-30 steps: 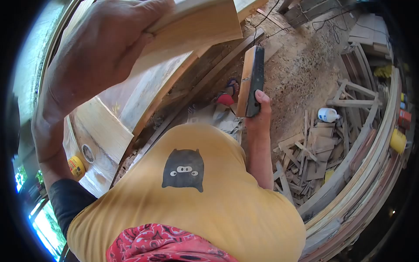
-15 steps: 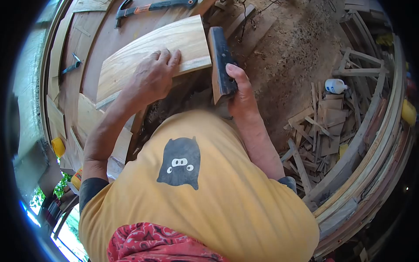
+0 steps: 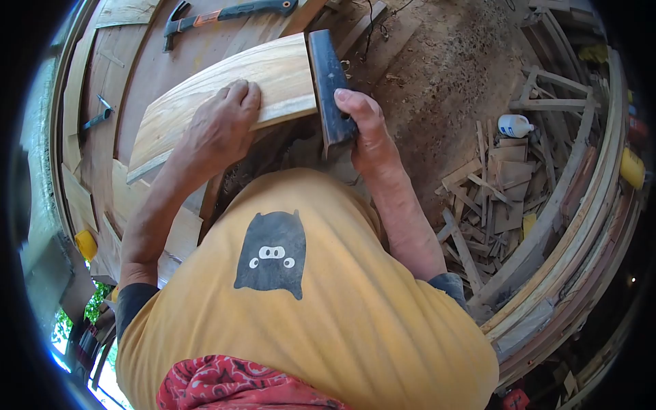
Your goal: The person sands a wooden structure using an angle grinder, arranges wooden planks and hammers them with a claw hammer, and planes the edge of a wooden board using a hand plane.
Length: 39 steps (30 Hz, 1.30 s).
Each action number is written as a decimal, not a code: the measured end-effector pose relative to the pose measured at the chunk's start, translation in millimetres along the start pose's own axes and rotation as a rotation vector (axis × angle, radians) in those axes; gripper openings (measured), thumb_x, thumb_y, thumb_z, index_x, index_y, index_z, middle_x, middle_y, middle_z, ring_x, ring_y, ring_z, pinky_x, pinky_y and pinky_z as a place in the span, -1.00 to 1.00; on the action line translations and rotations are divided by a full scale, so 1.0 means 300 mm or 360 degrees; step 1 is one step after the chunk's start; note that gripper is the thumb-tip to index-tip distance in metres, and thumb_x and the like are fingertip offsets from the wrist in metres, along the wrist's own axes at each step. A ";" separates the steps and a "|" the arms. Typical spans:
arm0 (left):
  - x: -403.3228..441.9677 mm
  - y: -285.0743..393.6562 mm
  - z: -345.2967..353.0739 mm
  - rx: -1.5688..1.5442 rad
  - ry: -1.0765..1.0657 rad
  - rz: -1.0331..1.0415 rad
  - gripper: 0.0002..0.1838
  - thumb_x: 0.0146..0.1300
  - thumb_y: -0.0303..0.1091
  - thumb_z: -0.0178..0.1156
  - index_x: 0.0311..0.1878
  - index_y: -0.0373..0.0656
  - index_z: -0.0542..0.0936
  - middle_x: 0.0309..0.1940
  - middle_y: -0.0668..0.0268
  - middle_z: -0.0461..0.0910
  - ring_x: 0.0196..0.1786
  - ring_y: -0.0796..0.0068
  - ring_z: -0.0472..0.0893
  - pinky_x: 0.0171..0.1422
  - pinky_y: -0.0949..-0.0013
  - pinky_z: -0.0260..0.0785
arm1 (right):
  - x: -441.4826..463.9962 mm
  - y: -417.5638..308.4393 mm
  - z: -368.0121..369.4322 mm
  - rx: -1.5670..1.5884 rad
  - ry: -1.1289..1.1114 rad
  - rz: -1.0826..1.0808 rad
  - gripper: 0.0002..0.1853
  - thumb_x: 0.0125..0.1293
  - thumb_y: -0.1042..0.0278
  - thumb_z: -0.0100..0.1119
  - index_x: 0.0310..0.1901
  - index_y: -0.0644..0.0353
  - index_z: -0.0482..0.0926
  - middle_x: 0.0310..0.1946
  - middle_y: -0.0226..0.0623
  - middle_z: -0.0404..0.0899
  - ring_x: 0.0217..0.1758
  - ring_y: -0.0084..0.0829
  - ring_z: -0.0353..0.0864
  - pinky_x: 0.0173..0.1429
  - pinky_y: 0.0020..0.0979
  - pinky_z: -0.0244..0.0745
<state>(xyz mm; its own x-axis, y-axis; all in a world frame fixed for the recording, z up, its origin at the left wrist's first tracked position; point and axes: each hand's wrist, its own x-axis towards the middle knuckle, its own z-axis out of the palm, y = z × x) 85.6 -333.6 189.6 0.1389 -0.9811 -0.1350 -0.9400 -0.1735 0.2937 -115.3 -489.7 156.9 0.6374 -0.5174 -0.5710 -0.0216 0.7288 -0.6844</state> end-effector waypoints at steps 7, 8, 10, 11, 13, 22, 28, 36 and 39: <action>-0.057 -0.024 -0.019 -0.0042 -0.0135 0.0204 -0.34 0.12 -0.47 0.34 0.30 -0.54 0.44 0.08 -0.13 0.55 0.20 -0.15 0.60 0.32 0.03 0.51 | -0.140 -0.043 0.052 -0.0181 -0.0066 0.0336 -0.33 0.31 -0.13 0.26 0.22 0.33 0.61 -0.07 -0.25 0.72 -0.09 -0.49 0.71 0.01 -0.42 0.59; -0.058 -0.031 -0.022 -0.0056 -0.0158 0.0224 -0.34 0.11 -0.47 0.34 0.30 -0.55 0.44 0.08 -0.14 0.55 0.20 -0.15 0.60 0.32 0.04 0.51 | -0.095 -0.055 0.070 -0.0153 -0.0118 0.0338 -0.31 0.30 -0.14 0.27 0.23 0.33 0.61 -0.06 -0.24 0.73 -0.07 -0.48 0.72 0.02 -0.43 0.59; -0.054 -0.037 -0.023 -0.0081 -0.0201 0.0234 -0.34 0.10 -0.46 0.34 0.28 -0.56 0.45 0.07 -0.13 0.55 0.19 -0.15 0.61 0.31 0.03 0.52 | 0.016 -0.052 0.077 -0.0162 -0.0155 0.0338 -0.30 0.28 -0.16 0.28 0.22 0.33 0.62 -0.04 -0.20 0.74 -0.05 -0.45 0.73 0.03 -0.41 0.61; -0.046 -0.041 -0.029 -0.0083 -0.0209 0.0236 -0.34 0.10 -0.46 0.34 0.28 -0.56 0.46 0.06 -0.13 0.55 0.19 -0.14 0.61 0.30 0.03 0.52 | 0.104 -0.042 0.069 -0.0211 -0.0158 0.0334 -0.30 0.28 -0.17 0.28 0.21 0.33 0.62 -0.03 -0.18 0.74 -0.03 -0.43 0.74 0.03 -0.39 0.63; -0.028 -0.039 -0.052 -0.0097 -0.0255 0.0156 -0.34 0.09 -0.46 0.35 0.27 -0.56 0.46 0.06 -0.12 0.55 0.18 -0.14 0.61 0.28 0.03 0.52 | 0.228 -0.025 0.041 -0.0275 -0.0174 0.0359 -0.28 0.27 -0.19 0.28 0.21 0.34 0.62 0.00 -0.15 0.73 0.00 -0.38 0.75 0.07 -0.35 0.65; -0.076 -0.043 -0.028 -0.0102 -0.0192 0.0269 -0.31 0.07 -0.46 0.36 0.29 -0.58 0.47 0.03 -0.09 0.56 0.18 -0.11 0.61 0.29 0.06 0.53 | -0.019 -0.057 0.081 -0.0178 -0.0234 0.0302 -0.29 0.31 -0.15 0.29 0.23 0.36 0.62 0.00 -0.17 0.76 -0.01 -0.44 0.75 0.09 -0.37 0.66; -0.063 -0.021 -0.047 -0.0043 -0.0282 0.0216 -0.30 0.07 -0.45 0.38 0.30 -0.59 0.46 0.08 -0.13 0.56 0.26 -0.16 0.59 0.38 0.06 0.51 | 0.224 -0.032 0.050 -0.0130 -0.0364 0.0479 -0.34 0.34 -0.12 0.26 0.23 0.34 0.63 0.02 -0.15 0.76 0.03 -0.39 0.76 0.18 -0.32 0.65; -0.094 -0.041 -0.015 -0.0043 -0.0222 0.0250 -0.25 0.06 -0.41 0.41 0.33 -0.58 0.45 0.17 -0.18 0.54 0.34 -0.20 0.56 0.48 0.03 0.45 | 0.278 0.051 -0.023 -0.0129 -0.0215 0.0530 -0.30 0.27 -0.12 0.33 0.26 0.32 0.60 0.02 -0.13 0.75 0.00 -0.31 0.77 0.15 -0.26 0.69; -0.093 -0.035 -0.025 -0.0054 -0.0260 0.0233 -0.23 0.06 -0.41 0.41 0.35 -0.58 0.44 0.19 -0.19 0.54 0.35 -0.21 0.56 0.50 0.03 0.43 | 0.322 0.034 0.044 -0.0063 -0.0191 0.0525 -0.36 0.23 -0.17 0.31 0.16 0.21 0.66 -0.05 -0.16 0.76 -0.03 -0.26 0.76 0.11 -0.21 0.66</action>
<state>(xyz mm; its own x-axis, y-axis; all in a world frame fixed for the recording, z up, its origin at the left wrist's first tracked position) 94.0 -305.0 197.4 -0.0530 -0.9695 -0.2392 -0.9350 -0.0360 0.3529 -43.9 -526.4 100.9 0.6772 -0.1987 -0.7085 -0.2697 0.8288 -0.4903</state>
